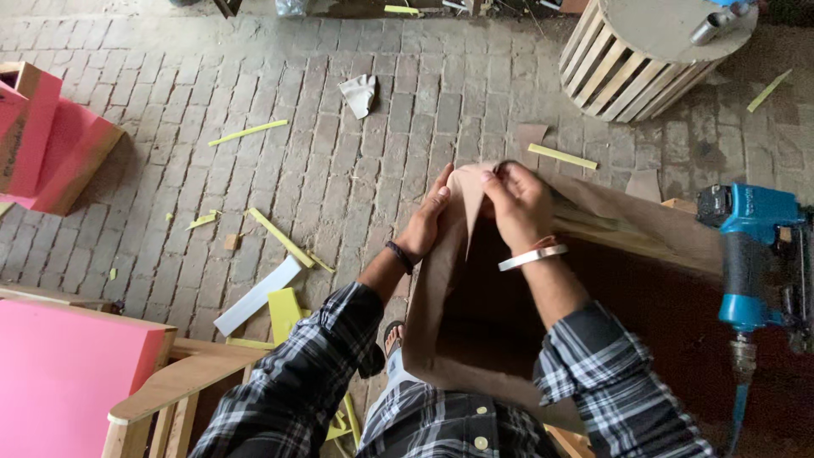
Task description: The person staples brown fabric onto a long wooden furniture frame using a pneumatic nail gun, pressing the fabric taut along the edges. They use scissors to trim excess fabric at the corners and continue folding and stapling the fabric around the frame.
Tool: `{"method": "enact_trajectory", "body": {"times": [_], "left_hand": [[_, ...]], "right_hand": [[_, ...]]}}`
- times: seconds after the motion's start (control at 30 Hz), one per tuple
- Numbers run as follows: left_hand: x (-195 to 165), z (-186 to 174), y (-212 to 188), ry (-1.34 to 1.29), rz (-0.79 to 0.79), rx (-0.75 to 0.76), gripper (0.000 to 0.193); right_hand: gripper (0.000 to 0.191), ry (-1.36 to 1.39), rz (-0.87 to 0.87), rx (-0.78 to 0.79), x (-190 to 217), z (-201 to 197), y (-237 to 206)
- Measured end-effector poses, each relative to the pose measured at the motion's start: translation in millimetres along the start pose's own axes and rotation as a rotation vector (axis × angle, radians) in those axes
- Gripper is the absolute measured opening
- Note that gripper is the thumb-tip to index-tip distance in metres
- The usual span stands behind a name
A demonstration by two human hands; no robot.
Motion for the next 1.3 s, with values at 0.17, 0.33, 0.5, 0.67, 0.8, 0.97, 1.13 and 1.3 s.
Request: {"method": "enact_trajectory", "body": {"times": [0.17, 0.33, 0.5, 0.67, 0.8, 0.97, 1.13, 1.3], "left_hand": [[-12, 0, -4, 0.209, -0.002, -0.048, 0.072], [-53, 24, -5, 0.495, 0.072, -0.097, 0.076], [-105, 56, -9, 1.042, 0.202, -0.231, 0.088], [-127, 56, -33, 1.120, 0.269, -0.360, 0.037], [-133, 49, -48, 1.089, 0.296, -0.438, 0.027], [-132, 43, -42, 0.974, 0.232, -0.479, 0.028], [-124, 36, -35, 0.954, 0.080, -0.520, 0.019], [-108, 83, -10, 1.329, 0.171, -0.363, 0.014]], "right_hand": [[0.038, -1.168, -0.570, -0.114, 87, 3, -15], [0.012, -1.069, -0.316, 0.065, 85, -3, 0], [0.012, -1.159, -0.361, 0.161, 79, 13, -28], [0.014, -1.167, -0.398, 0.170, 68, 19, -41], [0.025, -1.163, -0.367, 0.172, 61, 21, -41], [0.030, -1.236, -0.333, 0.177, 47, 31, -41], [0.021, -1.223, -0.326, 0.144, 35, 29, -40], [0.014, -1.208, -0.290, 0.203, 27, 25, -39]]}}
Point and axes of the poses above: each hand's wrist, its own y-axis towards the middle knuckle, its own z-axis out of the palm, x = y × z, the point moved 8 cm from there along y, towards the middle knuckle, and after that the axes turned 11 degrees about x, right-handed, at the moved point
